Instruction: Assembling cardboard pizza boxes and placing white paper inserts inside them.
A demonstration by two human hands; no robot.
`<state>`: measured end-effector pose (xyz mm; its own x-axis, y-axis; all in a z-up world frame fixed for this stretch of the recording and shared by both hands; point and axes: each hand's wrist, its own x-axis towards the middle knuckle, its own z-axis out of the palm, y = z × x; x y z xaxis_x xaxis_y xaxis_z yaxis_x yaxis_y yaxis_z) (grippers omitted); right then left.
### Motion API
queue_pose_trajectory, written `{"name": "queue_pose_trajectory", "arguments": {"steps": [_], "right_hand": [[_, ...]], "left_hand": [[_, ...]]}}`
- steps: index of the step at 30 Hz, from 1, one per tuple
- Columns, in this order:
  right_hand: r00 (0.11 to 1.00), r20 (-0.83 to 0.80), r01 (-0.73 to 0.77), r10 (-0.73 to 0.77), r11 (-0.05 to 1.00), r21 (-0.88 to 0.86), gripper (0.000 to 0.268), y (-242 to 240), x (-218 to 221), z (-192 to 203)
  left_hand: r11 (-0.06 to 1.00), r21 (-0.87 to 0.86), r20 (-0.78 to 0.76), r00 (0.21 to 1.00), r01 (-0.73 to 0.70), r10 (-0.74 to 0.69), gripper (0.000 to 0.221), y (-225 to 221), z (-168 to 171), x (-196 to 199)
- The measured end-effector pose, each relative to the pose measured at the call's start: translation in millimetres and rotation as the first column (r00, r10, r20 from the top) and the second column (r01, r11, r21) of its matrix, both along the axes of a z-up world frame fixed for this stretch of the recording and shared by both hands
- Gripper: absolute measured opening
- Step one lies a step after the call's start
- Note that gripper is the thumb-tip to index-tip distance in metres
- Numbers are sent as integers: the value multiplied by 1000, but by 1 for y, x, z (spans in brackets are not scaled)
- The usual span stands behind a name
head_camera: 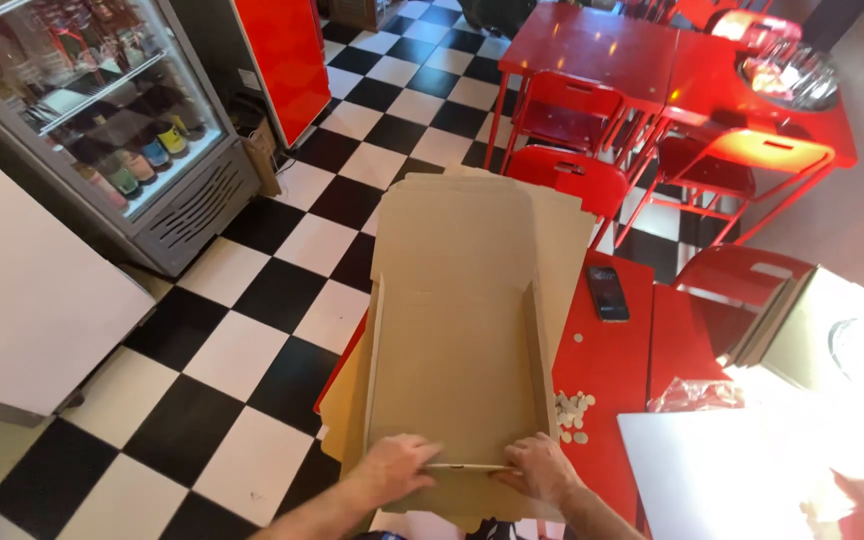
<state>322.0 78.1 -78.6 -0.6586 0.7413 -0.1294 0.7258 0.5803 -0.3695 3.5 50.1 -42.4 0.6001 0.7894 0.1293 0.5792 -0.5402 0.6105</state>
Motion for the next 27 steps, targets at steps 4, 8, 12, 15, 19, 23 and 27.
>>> {"name": "queue_pose_trajectory", "arguments": {"steps": [4, 8, 12, 15, 19, 23, 27], "right_hand": [[997, 26, 81, -79, 991, -107, 38, 3, 3, 9], [992, -93, 82, -88, 994, -66, 37, -4, 3, 7], [992, -80, 94, -99, 993, -66, 33, -1, 4, 15], [992, -99, 62, -71, 994, -90, 26, -5, -5, 34], [883, -453, 106, -120, 993, -58, 49, -3, -13, 72], [671, -294, 327, -681, 627, -707, 24, 0, 14, 40], [17, -32, -277, -999, 26, -960, 78, 15, 104, -117]], "left_hand": [[996, -67, 72, 996, 56, -51, 28, -3, -19, 40], [997, -65, 199, 979, -37, 49, 12, -13, -34, 44], [948, -208, 469, 826, -240, 312, 8, -3, -13, 47], [891, -343, 336, 847, -298, 412, 9, 0, -5, 53], [922, -249, 335, 867, -295, 368, 13, 13, 8, 93], [880, -402, 321, 862, -252, 393, 27, 28, 12, 121], [917, -310, 313, 885, -249, 346, 31, 21, -24, 151]]}}
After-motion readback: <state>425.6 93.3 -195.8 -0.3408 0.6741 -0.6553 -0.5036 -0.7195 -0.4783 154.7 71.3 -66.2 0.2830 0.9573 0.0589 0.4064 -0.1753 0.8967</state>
